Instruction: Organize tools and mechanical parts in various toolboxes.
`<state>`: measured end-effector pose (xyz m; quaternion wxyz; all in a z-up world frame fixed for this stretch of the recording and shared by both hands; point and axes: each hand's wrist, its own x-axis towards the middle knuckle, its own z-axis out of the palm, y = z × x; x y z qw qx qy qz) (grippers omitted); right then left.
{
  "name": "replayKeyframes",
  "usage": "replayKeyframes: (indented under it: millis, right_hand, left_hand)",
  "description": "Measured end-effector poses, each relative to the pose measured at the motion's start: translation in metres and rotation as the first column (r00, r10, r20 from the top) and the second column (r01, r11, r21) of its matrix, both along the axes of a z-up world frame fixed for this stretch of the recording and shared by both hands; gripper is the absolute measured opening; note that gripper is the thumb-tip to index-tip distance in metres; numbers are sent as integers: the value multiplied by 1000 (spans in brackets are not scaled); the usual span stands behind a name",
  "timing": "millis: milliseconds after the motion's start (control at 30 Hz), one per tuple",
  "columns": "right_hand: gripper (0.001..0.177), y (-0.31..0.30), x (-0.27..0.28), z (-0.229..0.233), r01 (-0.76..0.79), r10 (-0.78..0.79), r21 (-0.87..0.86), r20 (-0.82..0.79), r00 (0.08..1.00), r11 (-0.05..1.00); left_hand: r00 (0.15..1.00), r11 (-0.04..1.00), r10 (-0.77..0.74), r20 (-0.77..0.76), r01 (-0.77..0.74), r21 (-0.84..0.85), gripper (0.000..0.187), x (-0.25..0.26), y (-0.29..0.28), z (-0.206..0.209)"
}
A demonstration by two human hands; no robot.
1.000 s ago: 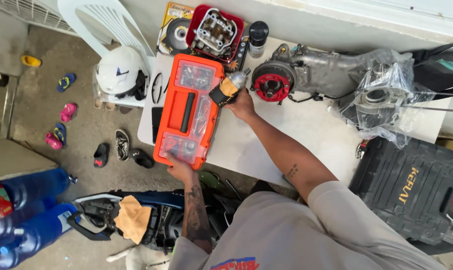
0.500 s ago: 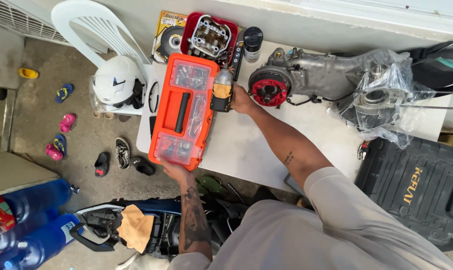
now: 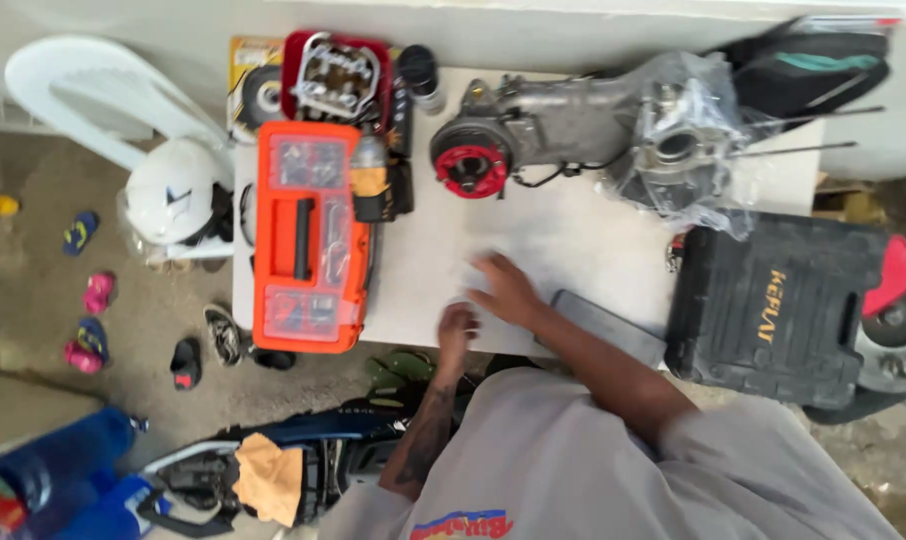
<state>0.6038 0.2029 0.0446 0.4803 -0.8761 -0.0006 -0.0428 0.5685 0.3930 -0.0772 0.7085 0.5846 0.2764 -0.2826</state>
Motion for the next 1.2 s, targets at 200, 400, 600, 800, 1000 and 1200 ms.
replayKeyframes:
  millis: [200, 400, 600, 800, 1000, 1200]
  right_hand:
    - [69, -144, -177, 24, 168, -373, -467, -390, 842, 868]
    - [110, -157, -214, 25, -238, -132, -466, -630, 765, 852]
    - [131, -145, -212, 30, -295, -76, -539, -562, 824, 789]
    - [136, -156, -202, 32, -254, -26, -471, -511, 859, 845]
    - [129, -170, -165, 40, -196, 36, -299, -465, 884, 934]
    - [130, -143, -100, 125, -222, 57, -283, -493, 868, 933]
  left_hand:
    - [449, 447, -891, 61, 846, 290, 46, 6, -89, 59]
    - [309, 315, -940, 142, 635, 705, 60, -36, -140, 27]
    - [500, 363, -866, 17, 604, 709, 58, -46, -149, 43]
    - [542, 413, -839, 42, 585, 698, 65, -42, -137, 18]
    - [611, 560, -790, -43, 750, 353, 76, 3, -122, 55]
    - [791, 797, -602, 111, 603, 19, 82, 41, -84, 97]
